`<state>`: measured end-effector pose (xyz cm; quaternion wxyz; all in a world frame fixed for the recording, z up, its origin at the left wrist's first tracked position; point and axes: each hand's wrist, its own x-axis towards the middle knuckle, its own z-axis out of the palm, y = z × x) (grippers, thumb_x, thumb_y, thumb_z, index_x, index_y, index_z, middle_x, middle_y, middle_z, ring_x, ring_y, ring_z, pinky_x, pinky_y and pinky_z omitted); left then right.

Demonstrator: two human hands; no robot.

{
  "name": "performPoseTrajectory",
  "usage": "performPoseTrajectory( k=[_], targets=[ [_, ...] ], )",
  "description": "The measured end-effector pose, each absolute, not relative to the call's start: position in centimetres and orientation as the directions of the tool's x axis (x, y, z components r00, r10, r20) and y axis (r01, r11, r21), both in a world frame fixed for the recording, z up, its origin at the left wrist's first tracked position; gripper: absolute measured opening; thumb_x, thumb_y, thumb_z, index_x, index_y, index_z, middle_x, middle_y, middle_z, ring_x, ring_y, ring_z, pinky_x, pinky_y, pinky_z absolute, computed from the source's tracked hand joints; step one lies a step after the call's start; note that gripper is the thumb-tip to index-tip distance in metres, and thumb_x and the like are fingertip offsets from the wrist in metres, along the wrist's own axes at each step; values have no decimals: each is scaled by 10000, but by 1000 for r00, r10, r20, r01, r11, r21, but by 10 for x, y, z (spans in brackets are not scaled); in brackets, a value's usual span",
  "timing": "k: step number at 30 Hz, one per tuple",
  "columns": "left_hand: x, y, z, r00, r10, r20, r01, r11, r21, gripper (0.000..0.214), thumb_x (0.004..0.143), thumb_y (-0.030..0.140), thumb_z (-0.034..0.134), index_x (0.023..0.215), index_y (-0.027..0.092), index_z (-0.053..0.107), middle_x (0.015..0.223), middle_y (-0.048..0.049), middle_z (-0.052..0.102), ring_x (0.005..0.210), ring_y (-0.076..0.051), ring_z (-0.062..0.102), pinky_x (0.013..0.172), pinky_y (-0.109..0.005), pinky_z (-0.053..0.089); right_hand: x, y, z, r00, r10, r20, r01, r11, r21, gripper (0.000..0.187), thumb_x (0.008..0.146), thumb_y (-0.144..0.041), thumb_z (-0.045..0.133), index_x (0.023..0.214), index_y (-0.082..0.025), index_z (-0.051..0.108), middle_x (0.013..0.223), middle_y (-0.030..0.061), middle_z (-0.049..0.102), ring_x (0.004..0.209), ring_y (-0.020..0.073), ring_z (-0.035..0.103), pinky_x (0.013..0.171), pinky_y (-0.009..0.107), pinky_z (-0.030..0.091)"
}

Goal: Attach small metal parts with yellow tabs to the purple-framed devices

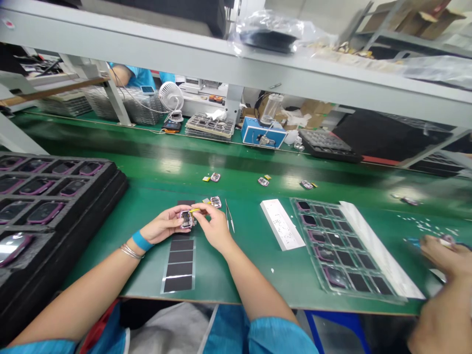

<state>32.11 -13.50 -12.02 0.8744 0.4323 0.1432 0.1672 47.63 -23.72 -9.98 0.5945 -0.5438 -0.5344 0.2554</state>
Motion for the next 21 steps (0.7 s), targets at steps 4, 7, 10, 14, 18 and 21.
performPoseTrajectory(
  k=[4, 7, 10, 14, 18, 21],
  targets=[
    [321, -137, -121, 907, 402, -128, -135, 563, 815, 424, 683, 176, 769, 1078, 181, 615, 932, -52, 617, 838, -190, 617, 668, -297, 569, 472, -236, -96, 166, 824, 542, 580, 363, -729, 202, 877, -216, 521, 1042, -233, 637, 959, 35, 642, 861, 165, 578, 865, 337, 451],
    [323, -139, -119, 902, 410, -136, -131, 560, 818, 433, 672, 183, 773, 1078, 164, 621, 935, -60, 620, 829, -186, 620, 689, -295, 563, 472, -232, -96, 117, 810, 574, 645, 378, -664, 226, 889, -194, 500, 1078, -228, 620, 937, 37, 641, 855, 167, 566, 863, 337, 441],
    [325, -140, -117, 876, 459, -146, -141, 534, 834, 413, 672, 198, 763, 1061, 142, 635, 925, -78, 639, 790, -181, 631, 707, -300, 557, 472, -227, -96, 95, 832, 546, 672, 352, -652, 230, 884, -184, 501, 1078, -226, 618, 910, 34, 641, 844, 168, 560, 829, 320, 452],
    [327, -137, -118, 809, 565, -164, -135, 450, 883, 335, 678, 253, 742, 973, 118, 660, 844, -92, 657, 724, -186, 636, 608, -278, 559, 467, -215, -97, 109, 865, 489, 680, 294, -672, 221, 854, -172, 534, 1042, -225, 636, 897, 32, 643, 840, 168, 567, 821, 317, 460],
    [323, -129, -117, 698, 675, -240, -125, 445, 887, 256, 632, 221, 730, 848, 95, 673, 760, -98, 665, 638, -190, 637, 518, -257, 543, 464, -194, -106, 193, 921, 338, 553, 182, -813, 253, 879, -200, 479, 1100, -204, 602, 958, 44, 643, 819, 146, 603, 753, 277, 498],
    [319, -119, -115, 565, 762, -317, -158, 477, 864, 151, 628, 165, 683, 759, 95, 659, 751, -108, 677, 635, -192, 641, 538, -269, 546, 461, -180, -117, 212, 961, 176, 601, 13, -799, 255, 911, -176, 388, 1039, -166, 609, 942, 53, 640, 782, 128, 618, 691, 240, 506]
  ],
)
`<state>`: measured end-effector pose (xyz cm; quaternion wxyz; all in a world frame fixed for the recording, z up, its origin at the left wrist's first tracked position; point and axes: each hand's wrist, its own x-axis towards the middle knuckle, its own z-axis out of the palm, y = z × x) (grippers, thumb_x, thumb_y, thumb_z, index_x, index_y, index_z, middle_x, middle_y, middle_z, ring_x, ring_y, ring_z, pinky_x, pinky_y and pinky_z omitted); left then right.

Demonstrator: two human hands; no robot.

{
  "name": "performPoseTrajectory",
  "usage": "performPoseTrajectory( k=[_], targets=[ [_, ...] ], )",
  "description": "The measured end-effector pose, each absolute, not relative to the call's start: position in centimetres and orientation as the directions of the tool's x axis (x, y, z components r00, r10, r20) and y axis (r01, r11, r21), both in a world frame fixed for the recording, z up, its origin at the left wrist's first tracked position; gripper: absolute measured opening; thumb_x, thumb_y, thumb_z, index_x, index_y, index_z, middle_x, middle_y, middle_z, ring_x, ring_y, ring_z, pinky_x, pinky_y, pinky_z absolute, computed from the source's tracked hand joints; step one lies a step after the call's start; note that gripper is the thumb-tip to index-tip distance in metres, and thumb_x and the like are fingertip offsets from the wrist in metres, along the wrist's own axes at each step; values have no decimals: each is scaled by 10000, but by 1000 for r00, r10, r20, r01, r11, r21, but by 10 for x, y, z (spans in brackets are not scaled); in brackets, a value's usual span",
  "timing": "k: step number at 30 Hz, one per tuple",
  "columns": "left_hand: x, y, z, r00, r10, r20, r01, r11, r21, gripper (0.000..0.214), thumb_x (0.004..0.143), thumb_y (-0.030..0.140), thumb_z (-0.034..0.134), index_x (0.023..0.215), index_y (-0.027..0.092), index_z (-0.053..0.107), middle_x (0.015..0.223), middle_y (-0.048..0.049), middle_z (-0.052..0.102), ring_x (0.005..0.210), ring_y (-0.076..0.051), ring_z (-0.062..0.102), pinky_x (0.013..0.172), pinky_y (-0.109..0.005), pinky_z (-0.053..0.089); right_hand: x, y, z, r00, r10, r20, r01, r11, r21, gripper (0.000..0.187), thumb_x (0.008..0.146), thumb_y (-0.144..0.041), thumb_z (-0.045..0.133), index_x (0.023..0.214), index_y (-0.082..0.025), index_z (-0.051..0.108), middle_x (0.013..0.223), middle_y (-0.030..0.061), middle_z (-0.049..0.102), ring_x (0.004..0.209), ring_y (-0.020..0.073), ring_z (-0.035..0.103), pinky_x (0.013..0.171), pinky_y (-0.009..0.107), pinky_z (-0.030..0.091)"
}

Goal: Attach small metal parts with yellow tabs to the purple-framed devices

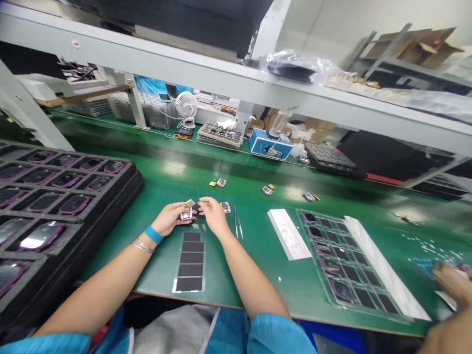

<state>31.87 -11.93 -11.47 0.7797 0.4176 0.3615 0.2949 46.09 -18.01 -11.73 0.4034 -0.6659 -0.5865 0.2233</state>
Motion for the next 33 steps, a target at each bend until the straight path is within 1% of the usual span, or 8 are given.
performPoseTrajectory(
  k=[3, 7, 14, 22, 26, 28, 30, 33],
  targets=[
    [315, -111, -115, 499, 798, -338, -190, 482, 855, 111, 648, 140, 641, 754, 106, 650, 756, -107, 685, 696, -189, 645, 616, -288, 551, 453, -178, -127, 179, 974, 137, 727, -37, -686, 153, 820, -85, 517, 780, -152, 649, 849, 47, 625, 814, 156, 595, 793, 280, 477],
    [316, -108, -118, 481, 802, -355, -196, 492, 848, 129, 654, 123, 630, 777, 97, 657, 753, -119, 689, 675, -182, 638, 596, -265, 529, 442, -183, -130, 192, 966, 174, 806, -54, -589, 146, 763, -23, 566, 780, -128, 665, 930, 95, 592, 948, 214, 538, 940, 357, 384],
    [319, -112, -116, 482, 805, -345, -220, 492, 842, 128, 647, 100, 637, 774, 98, 654, 757, -115, 690, 652, -171, 632, 577, -248, 516, 443, -184, -129, 173, 968, 184, 846, -50, -530, 126, 753, -52, 620, 819, -141, 681, 917, 80, 586, 920, 204, 549, 899, 323, 417],
    [317, -112, -114, 488, 807, -333, -228, 486, 844, 135, 643, 97, 627, 776, 99, 649, 751, -107, 689, 658, -171, 634, 611, -276, 533, 448, -167, -137, 175, 965, 196, 836, -40, -547, 183, 753, -22, 592, 629, -143, 651, 750, 61, 554, 793, 183, 553, 763, 300, 463],
    [318, -111, -114, 488, 808, -332, -213, 478, 852, 122, 634, 108, 636, 755, 102, 650, 751, -102, 689, 662, -164, 628, 617, -271, 531, 447, -175, -136, 109, 971, 215, 835, 27, -549, 167, 768, -4, 559, 679, -133, 614, 828, 65, 544, 851, 180, 531, 820, 314, 447],
    [318, -111, -115, 488, 809, -328, -206, 472, 857, 117, 626, 121, 648, 742, 102, 655, 758, -100, 689, 665, -162, 624, 608, -259, 525, 447, -188, -132, 32, 957, 288, 828, 136, -543, 119, 790, -38, 560, 758, -145, 599, 913, 65, 535, 909, 178, 511, 856, 319, 432],
    [318, -111, -116, 489, 810, -323, -199, 464, 863, 123, 623, 136, 657, 740, 99, 663, 779, -104, 691, 666, -160, 621, 591, -242, 518, 448, -202, -126, -18, 902, 431, 802, 271, -533, 78, 823, -95, 546, 813, -162, 584, 952, 65, 535, 949, 183, 499, 880, 338, 417],
    [319, -114, -115, 484, 817, -313, -192, 448, 873, 158, 617, 150, 671, 764, 93, 679, 779, -102, 690, 648, -153, 614, 555, -215, 506, 451, -216, -118, 96, 793, 602, 706, 372, -602, 59, 845, -175, 535, 800, -175, 574, 953, 65, 584, 943, 183, 537, 889, 359, 416]
  ],
)
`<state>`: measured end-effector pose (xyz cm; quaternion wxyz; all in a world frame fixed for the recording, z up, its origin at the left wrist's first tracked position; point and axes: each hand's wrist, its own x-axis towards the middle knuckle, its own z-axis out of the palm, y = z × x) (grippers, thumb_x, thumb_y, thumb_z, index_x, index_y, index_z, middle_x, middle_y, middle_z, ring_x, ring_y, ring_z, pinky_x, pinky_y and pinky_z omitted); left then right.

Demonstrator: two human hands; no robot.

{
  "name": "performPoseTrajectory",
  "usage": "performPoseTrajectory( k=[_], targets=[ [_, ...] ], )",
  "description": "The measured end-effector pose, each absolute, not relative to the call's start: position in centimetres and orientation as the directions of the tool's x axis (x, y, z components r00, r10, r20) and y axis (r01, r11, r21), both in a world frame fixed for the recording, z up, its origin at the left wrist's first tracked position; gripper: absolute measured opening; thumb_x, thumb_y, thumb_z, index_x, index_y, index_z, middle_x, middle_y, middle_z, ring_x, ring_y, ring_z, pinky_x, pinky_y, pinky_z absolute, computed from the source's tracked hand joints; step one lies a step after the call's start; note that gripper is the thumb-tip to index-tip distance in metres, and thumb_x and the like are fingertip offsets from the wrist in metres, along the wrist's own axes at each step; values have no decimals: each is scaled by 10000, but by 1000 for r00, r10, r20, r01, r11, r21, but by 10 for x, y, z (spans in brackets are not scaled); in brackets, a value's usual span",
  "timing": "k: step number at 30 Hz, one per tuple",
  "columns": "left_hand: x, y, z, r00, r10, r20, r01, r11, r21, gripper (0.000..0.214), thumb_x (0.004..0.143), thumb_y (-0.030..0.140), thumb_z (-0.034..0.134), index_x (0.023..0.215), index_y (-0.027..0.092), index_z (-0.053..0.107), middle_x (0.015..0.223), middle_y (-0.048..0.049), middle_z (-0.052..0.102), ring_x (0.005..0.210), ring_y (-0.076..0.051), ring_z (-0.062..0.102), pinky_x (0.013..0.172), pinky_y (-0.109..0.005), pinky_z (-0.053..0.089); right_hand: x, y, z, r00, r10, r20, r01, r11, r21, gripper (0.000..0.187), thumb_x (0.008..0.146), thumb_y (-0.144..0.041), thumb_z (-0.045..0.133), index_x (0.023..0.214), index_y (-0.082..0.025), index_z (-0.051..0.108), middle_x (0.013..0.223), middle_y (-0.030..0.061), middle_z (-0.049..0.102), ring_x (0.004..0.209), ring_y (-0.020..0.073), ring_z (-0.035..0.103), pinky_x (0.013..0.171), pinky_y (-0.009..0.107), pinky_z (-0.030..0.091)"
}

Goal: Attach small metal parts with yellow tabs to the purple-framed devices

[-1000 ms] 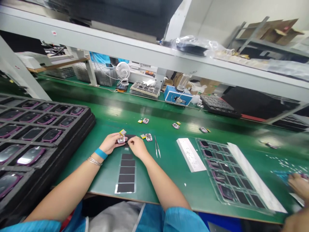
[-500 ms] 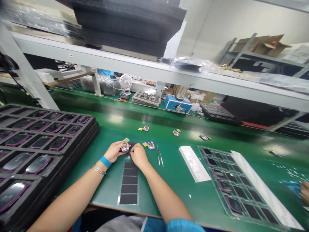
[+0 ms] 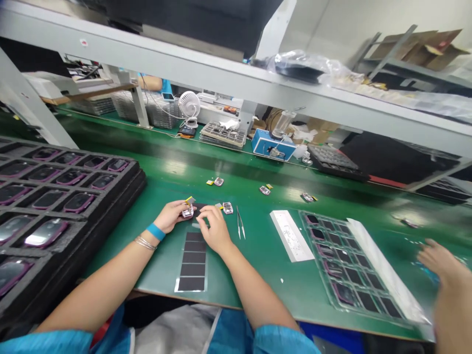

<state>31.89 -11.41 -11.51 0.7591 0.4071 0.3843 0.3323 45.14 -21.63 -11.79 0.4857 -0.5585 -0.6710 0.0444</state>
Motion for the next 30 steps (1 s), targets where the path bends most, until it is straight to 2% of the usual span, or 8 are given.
performPoseTrajectory(
  k=[2, 5, 8, 12, 24, 30],
  targets=[
    [319, -118, -114, 507, 805, -307, -172, 444, 880, 205, 606, 161, 689, 799, 90, 688, 769, -101, 687, 644, -166, 620, 538, -223, 511, 455, -218, -116, 220, 794, 567, 574, 365, -733, 75, 821, -217, 571, 758, -177, 571, 910, 54, 631, 884, 176, 587, 856, 346, 447],
    [321, -124, -111, 594, 746, -302, -100, 441, 892, 303, 591, 193, 724, 876, 96, 692, 754, -95, 682, 623, -185, 629, 530, -264, 535, 459, -214, -119, 283, 874, 395, 359, 285, -889, 125, 755, -268, 644, 715, -174, 573, 798, 39, 662, 780, 173, 624, 782, 322, 487],
    [322, -129, -111, 645, 701, -303, -48, 432, 900, 351, 592, 218, 753, 915, 95, 691, 733, -83, 673, 595, -172, 624, 525, -262, 544, 460, -210, -123, 279, 921, 272, 251, 204, -946, 172, 698, -295, 685, 724, -170, 570, 751, 32, 654, 722, 164, 616, 724, 301, 495],
    [324, -130, -113, 660, 685, -309, -39, 442, 896, 331, 599, 218, 768, 897, 93, 698, 718, -76, 667, 570, -150, 610, 536, -256, 551, 457, -209, -125, 278, 938, 208, 195, 157, -968, 228, 671, -305, 693, 752, -178, 523, 738, 17, 638, 706, 155, 609, 704, 286, 493],
    [324, -130, -114, 648, 699, -303, -47, 433, 900, 328, 582, 220, 764, 881, 101, 703, 718, -68, 666, 571, -147, 603, 550, -262, 545, 447, -211, -123, 315, 911, 264, 327, 157, -932, 140, 712, -250, 625, 749, -184, 507, 754, 12, 636, 732, 159, 623, 692, 267, 485],
    [323, -131, -115, 640, 705, -306, -65, 447, 892, 353, 580, 233, 773, 902, 108, 703, 745, -73, 674, 621, -164, 622, 564, -254, 542, 439, -214, -123, 294, 881, 370, 544, 164, -823, 50, 743, -160, 582, 747, -198, 550, 746, -5, 622, 709, 145, 589, 733, 281, 474]
  ],
)
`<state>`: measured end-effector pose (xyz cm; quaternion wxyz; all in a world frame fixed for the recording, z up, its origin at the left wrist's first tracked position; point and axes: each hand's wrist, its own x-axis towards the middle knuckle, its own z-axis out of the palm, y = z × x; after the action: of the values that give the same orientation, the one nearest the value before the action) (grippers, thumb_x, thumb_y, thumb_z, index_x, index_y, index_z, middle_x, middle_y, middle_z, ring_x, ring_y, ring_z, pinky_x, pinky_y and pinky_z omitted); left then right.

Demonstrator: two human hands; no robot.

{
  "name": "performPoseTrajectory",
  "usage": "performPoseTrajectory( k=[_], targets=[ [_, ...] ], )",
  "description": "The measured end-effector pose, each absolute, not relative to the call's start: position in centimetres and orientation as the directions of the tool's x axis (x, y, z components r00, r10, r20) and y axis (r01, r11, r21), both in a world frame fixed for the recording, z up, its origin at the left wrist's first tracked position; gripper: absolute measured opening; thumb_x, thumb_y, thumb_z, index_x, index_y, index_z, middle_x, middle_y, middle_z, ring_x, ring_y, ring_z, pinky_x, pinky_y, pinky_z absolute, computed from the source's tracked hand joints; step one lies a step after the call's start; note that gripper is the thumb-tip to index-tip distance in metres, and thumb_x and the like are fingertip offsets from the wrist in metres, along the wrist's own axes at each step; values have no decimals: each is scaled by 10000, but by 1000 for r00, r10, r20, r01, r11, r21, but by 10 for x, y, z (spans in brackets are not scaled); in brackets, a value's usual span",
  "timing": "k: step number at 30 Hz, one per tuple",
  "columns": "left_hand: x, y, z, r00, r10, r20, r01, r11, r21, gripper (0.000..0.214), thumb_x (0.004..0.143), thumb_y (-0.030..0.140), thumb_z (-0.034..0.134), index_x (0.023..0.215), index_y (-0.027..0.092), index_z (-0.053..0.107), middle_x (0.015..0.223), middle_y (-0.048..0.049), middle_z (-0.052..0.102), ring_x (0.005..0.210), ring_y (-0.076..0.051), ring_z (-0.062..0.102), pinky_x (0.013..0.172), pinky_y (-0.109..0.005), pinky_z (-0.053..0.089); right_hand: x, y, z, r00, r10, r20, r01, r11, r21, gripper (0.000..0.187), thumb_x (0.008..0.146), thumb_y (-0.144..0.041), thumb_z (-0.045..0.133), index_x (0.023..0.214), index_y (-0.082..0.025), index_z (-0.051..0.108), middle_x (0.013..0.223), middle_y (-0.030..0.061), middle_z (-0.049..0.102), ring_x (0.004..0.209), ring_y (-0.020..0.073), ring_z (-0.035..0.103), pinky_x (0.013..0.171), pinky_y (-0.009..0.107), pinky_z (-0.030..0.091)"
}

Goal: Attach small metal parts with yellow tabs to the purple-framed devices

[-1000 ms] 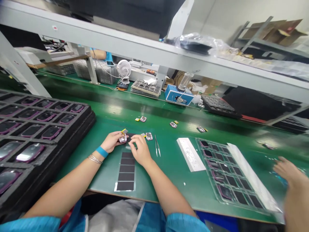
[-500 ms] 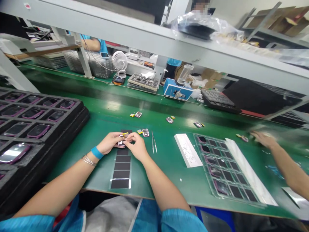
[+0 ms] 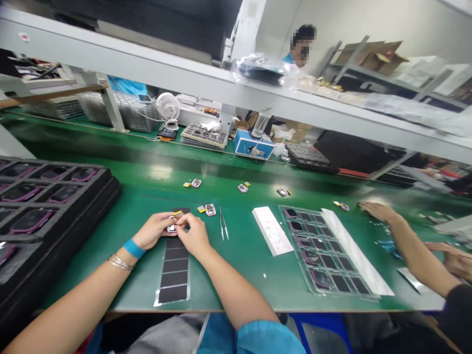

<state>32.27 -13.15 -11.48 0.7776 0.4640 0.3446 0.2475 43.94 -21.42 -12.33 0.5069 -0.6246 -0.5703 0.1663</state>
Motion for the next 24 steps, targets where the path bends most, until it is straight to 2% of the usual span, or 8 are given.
performPoseTrajectory(
  k=[3, 5, 8, 10, 12, 17, 21, 24],
  targets=[
    [323, -133, -114, 604, 725, -330, -90, 474, 876, 322, 584, 208, 776, 884, 116, 702, 731, -61, 668, 623, -157, 620, 555, -241, 543, 440, -215, -121, 267, 845, 464, 691, 168, -703, 115, 719, -122, 628, 787, -205, 588, 860, 29, 596, 867, 180, 558, 845, 333, 448],
    [323, -134, -113, 597, 725, -344, -96, 490, 866, 310, 598, 187, 775, 890, 119, 698, 764, -71, 674, 637, -160, 627, 555, -241, 548, 444, -213, -120, 318, 810, 492, 720, 131, -681, 279, 653, -143, 719, 900, -205, 605, 1001, 63, 551, 995, 215, 511, 907, 370, 423],
    [324, -136, -112, 627, 698, -346, -79, 498, 864, 301, 622, 167, 769, 907, 115, 691, 802, -91, 681, 663, -178, 643, 557, -247, 555, 454, -209, -123, 424, 835, 350, 535, 81, -841, 483, 622, -210, 773, 1061, -197, 572, 1070, 70, 544, 979, 201, 538, 850, 337, 465],
    [324, -136, -113, 655, 670, -349, -55, 504, 862, 288, 637, 163, 761, 911, 113, 688, 805, -96, 681, 683, -197, 655, 557, -251, 556, 459, -205, -127, 405, 884, 235, 356, 85, -930, 313, 714, -241, 707, 1003, -185, 600, 968, 43, 605, 864, 164, 588, 769, 286, 490],
    [324, -136, -114, 687, 634, -354, -44, 522, 852, 277, 649, 157, 752, 915, 116, 687, 838, -104, 683, 738, -224, 665, 589, -267, 563, 461, -203, -129, 399, 885, 240, 295, 124, -948, 94, 779, -231, 642, 858, -178, 640, 848, 20, 639, 783, 147, 604, 736, 262, 485],
    [321, -134, -112, 789, 527, -316, -55, 572, 818, 388, 630, 123, 768, 1006, 146, 675, 970, -97, 672, 887, -239, 648, 776, -317, 553, 457, -208, -120, 452, 800, 394, 421, 198, -885, 25, 777, -188, 657, 768, -194, 679, 800, 3, 672, 769, 145, 609, 754, 254, 456],
    [323, -135, -114, 759, 556, -340, -4, 525, 851, 275, 643, 140, 778, 903, 118, 688, 852, -96, 683, 754, -199, 661, 652, -246, 561, 451, -211, -117, 409, 811, 419, 531, 162, -832, 52, 788, -188, 659, 789, -225, 695, 820, -14, 693, 776, 144, 618, 786, 265, 449],
    [324, -133, -118, 705, 605, -370, -15, 534, 845, 237, 669, 62, 719, 900, 103, 688, 834, -99, 683, 688, -177, 653, 616, -244, 565, 448, -208, -125, 318, 819, 478, 684, 151, -714, 73, 807, -193, 642, 816, -238, 699, 836, -23, 699, 778, 134, 621, 890, 291, 412]
  ],
)
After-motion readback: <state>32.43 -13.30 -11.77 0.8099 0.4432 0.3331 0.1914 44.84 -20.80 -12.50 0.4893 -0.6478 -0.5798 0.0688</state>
